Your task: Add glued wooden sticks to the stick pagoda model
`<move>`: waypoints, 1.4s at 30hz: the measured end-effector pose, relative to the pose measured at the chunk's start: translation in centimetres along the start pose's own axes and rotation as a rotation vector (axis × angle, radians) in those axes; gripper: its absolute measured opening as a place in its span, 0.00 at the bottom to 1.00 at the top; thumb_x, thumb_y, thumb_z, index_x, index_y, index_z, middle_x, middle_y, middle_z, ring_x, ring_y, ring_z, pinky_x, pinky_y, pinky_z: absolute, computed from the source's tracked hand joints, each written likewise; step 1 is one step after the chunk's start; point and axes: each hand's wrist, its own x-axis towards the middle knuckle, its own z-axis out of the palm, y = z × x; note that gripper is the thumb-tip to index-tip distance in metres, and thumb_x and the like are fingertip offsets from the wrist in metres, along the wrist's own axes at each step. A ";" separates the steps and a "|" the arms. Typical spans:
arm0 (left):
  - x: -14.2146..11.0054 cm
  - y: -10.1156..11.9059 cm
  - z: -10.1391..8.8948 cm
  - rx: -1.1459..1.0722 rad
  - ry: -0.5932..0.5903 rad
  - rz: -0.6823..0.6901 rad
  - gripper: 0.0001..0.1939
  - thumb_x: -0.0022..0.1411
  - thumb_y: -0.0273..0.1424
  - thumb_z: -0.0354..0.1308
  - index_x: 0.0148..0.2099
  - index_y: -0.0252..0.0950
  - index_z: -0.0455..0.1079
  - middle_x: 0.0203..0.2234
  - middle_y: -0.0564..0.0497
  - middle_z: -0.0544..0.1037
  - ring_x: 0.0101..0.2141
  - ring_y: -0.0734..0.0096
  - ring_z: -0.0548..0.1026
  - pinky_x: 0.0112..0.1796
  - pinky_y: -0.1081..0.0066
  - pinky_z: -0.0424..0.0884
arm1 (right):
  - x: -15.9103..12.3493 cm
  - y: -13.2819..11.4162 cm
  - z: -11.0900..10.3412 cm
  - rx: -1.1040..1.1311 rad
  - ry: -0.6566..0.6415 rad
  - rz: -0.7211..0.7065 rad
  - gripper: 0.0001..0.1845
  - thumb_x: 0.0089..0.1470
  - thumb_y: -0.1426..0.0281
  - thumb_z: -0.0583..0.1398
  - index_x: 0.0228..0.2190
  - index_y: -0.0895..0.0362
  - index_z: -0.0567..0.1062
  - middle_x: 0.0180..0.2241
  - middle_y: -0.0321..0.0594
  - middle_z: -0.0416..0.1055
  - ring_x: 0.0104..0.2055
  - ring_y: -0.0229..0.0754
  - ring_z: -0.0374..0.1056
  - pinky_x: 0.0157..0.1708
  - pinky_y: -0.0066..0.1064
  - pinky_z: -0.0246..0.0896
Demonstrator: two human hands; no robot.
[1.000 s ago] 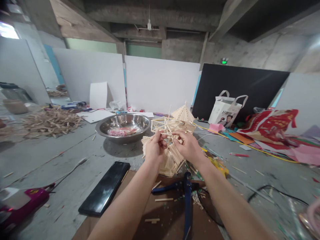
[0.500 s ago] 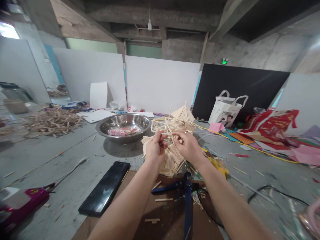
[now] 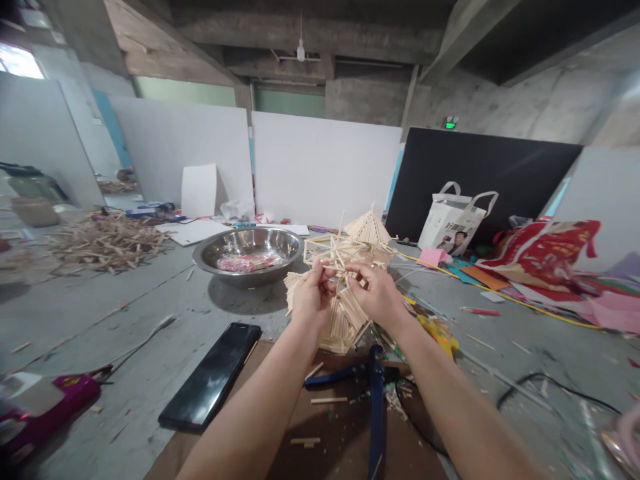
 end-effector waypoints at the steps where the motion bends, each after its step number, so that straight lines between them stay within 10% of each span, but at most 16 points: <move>1: 0.0 0.0 0.0 0.000 -0.001 0.000 0.14 0.44 0.36 0.59 0.29 0.29 0.65 0.14 0.54 0.70 0.11 0.84 0.62 0.12 0.82 0.53 | 0.0 0.0 0.0 -0.001 0.000 0.001 0.12 0.45 0.71 0.53 0.35 0.57 0.70 0.36 0.40 0.70 0.27 0.35 0.63 0.25 0.27 0.60; 42: 0.0 0.2 0.1 0.014 -0.004 -0.030 0.14 0.42 0.37 0.59 0.29 0.31 0.66 0.14 0.55 0.69 0.12 0.84 0.63 0.14 0.81 0.52 | -0.2 0.0 0.2 -0.008 0.024 0.004 0.14 0.44 0.74 0.52 0.35 0.57 0.71 0.39 0.41 0.69 0.37 0.39 0.65 0.29 0.27 0.62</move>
